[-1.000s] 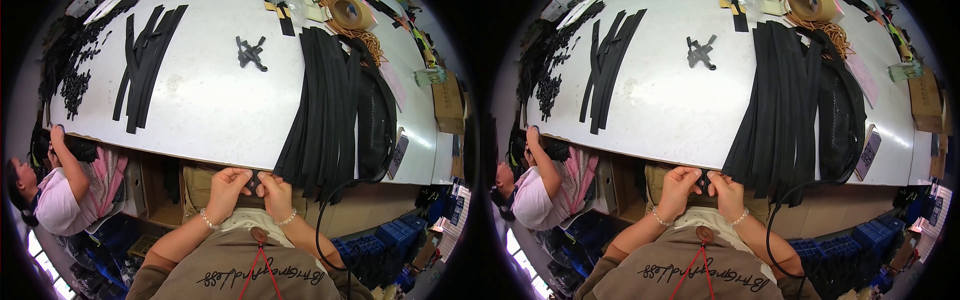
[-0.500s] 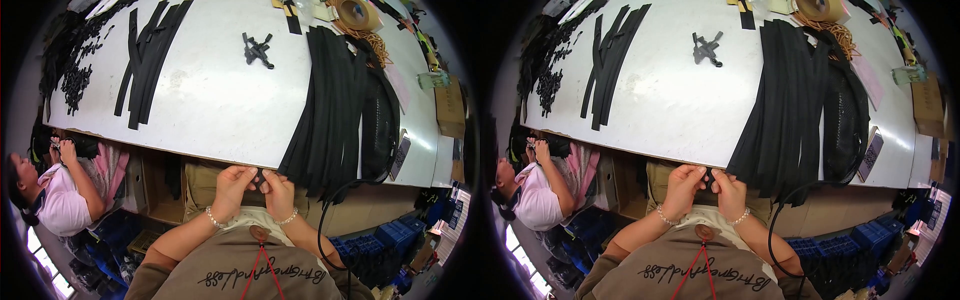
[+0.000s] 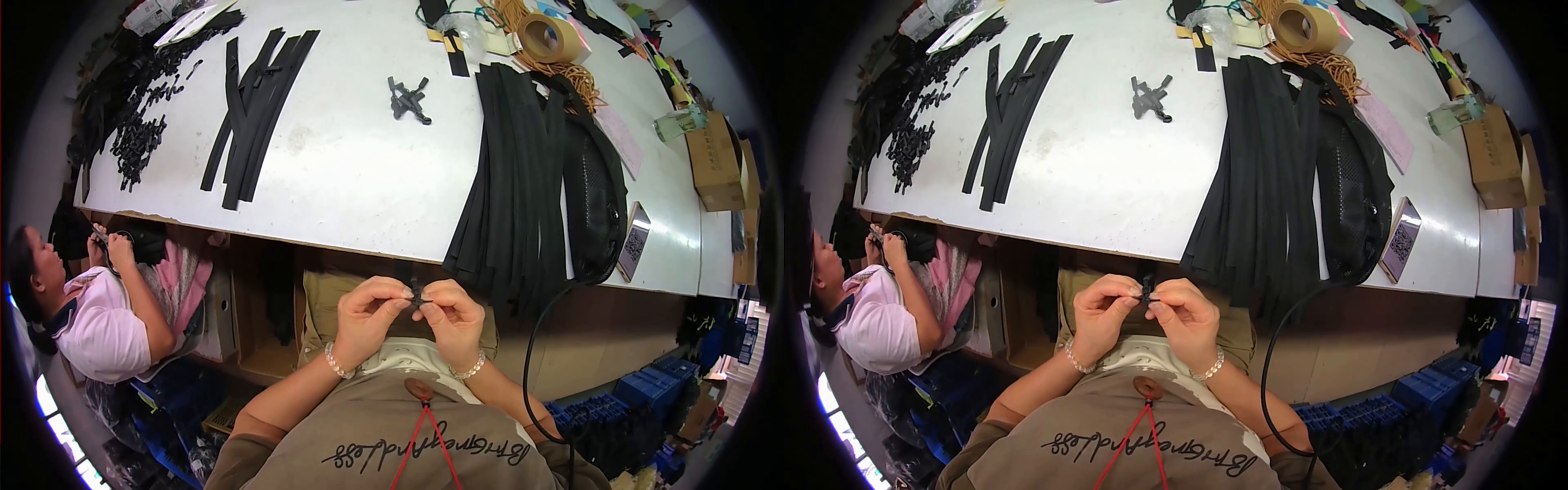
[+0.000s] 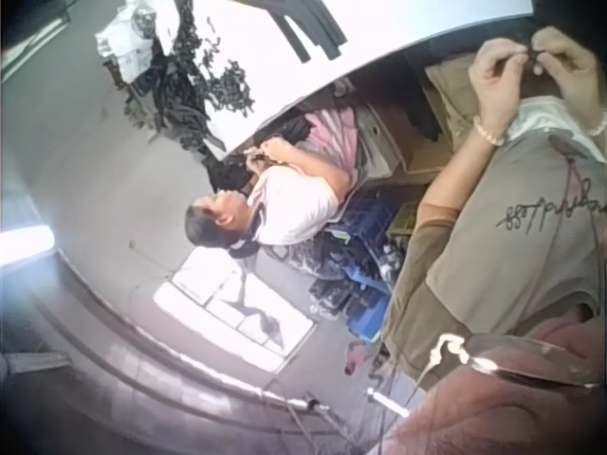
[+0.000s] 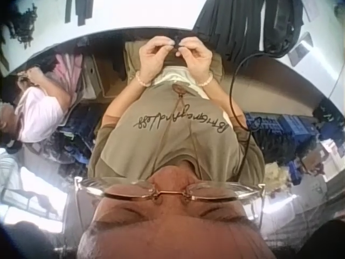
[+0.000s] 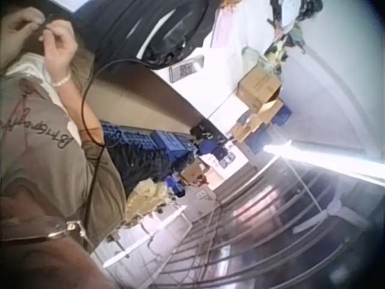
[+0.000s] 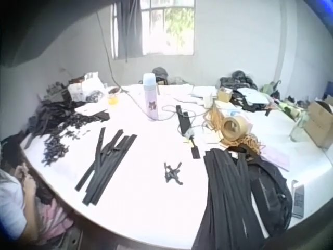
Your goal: Assembling black straps by manually attaching small plastic buckles or clips at a workbench.
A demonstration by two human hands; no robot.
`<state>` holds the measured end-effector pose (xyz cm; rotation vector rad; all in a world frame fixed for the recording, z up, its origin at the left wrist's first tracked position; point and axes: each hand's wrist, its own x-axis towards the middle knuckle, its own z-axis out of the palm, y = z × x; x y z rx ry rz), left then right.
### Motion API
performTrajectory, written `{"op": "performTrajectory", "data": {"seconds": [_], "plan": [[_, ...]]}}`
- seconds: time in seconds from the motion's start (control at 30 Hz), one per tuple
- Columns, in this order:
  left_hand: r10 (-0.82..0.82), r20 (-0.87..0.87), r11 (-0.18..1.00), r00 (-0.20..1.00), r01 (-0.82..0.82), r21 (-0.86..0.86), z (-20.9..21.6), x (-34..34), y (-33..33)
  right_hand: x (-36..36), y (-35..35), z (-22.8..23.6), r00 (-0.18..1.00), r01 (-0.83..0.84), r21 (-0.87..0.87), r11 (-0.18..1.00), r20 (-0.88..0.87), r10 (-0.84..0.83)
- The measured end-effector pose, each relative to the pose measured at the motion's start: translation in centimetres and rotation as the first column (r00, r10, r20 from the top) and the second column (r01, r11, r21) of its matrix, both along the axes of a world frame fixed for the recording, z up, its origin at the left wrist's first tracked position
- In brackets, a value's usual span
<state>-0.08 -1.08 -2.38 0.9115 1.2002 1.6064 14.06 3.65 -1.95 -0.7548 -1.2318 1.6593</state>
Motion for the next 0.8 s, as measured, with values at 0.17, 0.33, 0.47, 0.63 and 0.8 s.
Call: {"op": "performTrajectory", "data": {"seconds": [0.17, 0.33, 0.47, 0.63, 0.8], "plan": [[0.002, -0.026, 1.0, 1.0, -0.001, 0.025, 0.5, 0.2, -0.3, 0.0, -0.3, 0.7, 1.0, 0.012, 0.081, 0.997, 0.014, -0.013], [-0.032, 0.139, 0.981, 0.99, 0.058, -0.187, 1.1, 0.1, -0.6, 0.3, -0.3, 0.8, 0.997, -0.001, -0.073, 0.997, 0.072, 0.006], [-0.096, 0.295, 0.939, 0.951, 0.184, -0.29, 1.3, -0.5, -0.8, 0.7, -0.2, 1.1, 0.981, -0.093, -0.143, 0.985, 0.155, 0.115], [-0.132, 0.244, 0.95, 0.961, 0.193, -0.247, 2.8, -0.7, -0.9, 0.7, 0.6, 3.0, 0.934, -0.134, 0.205, 0.97, 0.353, 0.054], [-0.21, 0.064, 0.967, 0.976, 0.217, -0.136, 3.4, -1.1, -1.1, 0.8, 0.9, 4.9, 0.891, -0.236, 0.315, 0.919, 0.447, 0.076]]}}
